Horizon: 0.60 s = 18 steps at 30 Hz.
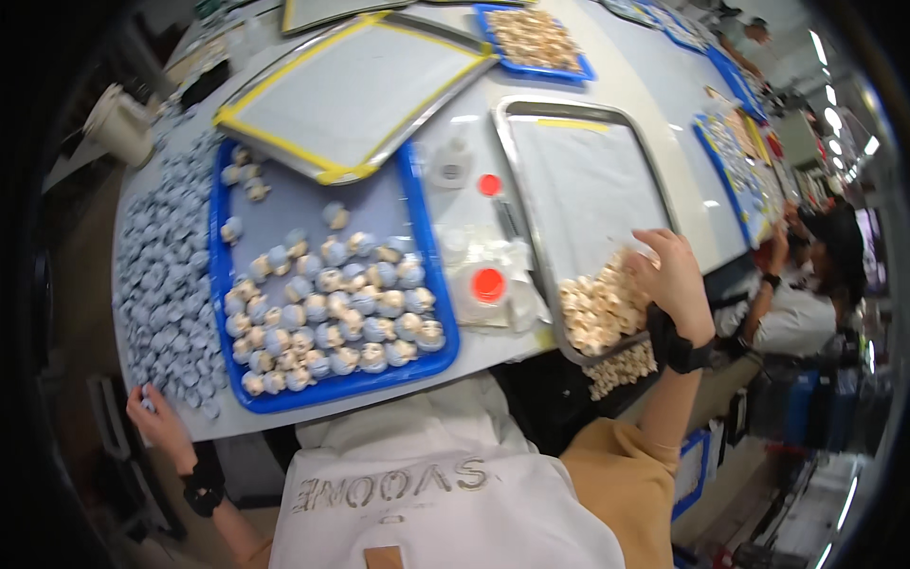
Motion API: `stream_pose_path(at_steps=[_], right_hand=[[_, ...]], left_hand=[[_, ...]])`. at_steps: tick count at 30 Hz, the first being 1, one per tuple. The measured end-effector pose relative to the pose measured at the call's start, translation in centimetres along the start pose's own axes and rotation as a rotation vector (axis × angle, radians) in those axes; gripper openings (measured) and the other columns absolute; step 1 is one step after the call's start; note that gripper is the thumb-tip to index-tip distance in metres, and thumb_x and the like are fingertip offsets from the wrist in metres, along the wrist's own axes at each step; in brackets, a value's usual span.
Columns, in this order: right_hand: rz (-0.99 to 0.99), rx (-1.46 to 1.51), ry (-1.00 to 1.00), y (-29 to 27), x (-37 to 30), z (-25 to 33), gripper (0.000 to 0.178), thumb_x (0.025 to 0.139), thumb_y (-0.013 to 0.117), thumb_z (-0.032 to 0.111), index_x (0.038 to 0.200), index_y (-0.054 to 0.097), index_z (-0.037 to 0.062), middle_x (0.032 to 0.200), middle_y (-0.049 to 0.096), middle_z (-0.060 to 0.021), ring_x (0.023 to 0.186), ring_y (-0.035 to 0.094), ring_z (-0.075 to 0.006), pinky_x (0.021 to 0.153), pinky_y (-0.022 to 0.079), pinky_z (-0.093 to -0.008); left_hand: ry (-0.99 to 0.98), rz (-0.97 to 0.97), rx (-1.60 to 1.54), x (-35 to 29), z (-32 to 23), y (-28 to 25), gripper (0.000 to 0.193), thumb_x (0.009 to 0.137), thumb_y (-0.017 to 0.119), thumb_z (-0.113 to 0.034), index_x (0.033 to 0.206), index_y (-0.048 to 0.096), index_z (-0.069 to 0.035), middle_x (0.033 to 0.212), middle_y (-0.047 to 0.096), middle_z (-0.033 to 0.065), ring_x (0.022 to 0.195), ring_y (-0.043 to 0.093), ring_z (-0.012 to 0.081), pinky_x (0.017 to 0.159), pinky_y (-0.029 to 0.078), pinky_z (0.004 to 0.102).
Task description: The person assembles small decorative items by picking a light-blue shell-like piece and a beige piece, applying glue from a squeeze bottle, and joining them. The person places the assembled items into a blue tray and occasionally moves trays on the table.
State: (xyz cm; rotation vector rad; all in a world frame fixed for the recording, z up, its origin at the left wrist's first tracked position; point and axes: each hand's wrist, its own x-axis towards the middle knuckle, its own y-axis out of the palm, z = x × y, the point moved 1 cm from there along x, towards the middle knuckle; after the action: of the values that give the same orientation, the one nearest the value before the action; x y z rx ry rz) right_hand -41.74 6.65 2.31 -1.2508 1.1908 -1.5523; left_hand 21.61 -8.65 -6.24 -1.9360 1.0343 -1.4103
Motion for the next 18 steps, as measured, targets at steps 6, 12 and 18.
stream_pose_path(at_steps=[6,12,18], right_hand=[[0.247,0.184,0.278,2.2,0.8,-1.1,0.010,0.072,0.058,0.006,0.076,0.058,-0.0033,0.070,0.059,-0.0175,0.068,0.058,-0.0310,0.064,0.045,-0.0355],[0.072,0.222,0.227,1.8,0.5,-0.8,0.011,0.080,0.055,0.005,0.086,0.052,-0.0041,0.073,0.057,-0.0162,0.074,0.057,-0.0260,0.071,0.044,-0.0319],[-0.138,0.659,0.312,1.6,-0.9,-2.3,0.015,0.090,0.049,0.008,0.101,0.049,-0.0027,0.090,0.054,-0.0057,0.080,0.058,-0.0150,0.075,0.046,-0.0257]], left_hand=[[-0.047,-0.004,-0.065,0.3,-1.5,-0.6,0.023,0.087,0.055,-0.017,0.102,0.050,0.000,0.096,0.052,0.0146,0.087,0.052,0.0295,0.074,0.041,0.0352],[-0.061,-0.031,-0.074,0.7,-1.5,-0.9,0.018,0.088,0.052,-0.016,0.095,0.052,0.000,0.085,0.056,0.0130,0.079,0.054,0.0263,0.071,0.042,0.0336],[-0.109,-0.033,-0.134,0.7,-1.2,-1.1,0.017,0.090,0.049,-0.016,0.094,0.052,0.000,0.082,0.057,0.0114,0.075,0.055,0.0231,0.070,0.043,0.0321]])
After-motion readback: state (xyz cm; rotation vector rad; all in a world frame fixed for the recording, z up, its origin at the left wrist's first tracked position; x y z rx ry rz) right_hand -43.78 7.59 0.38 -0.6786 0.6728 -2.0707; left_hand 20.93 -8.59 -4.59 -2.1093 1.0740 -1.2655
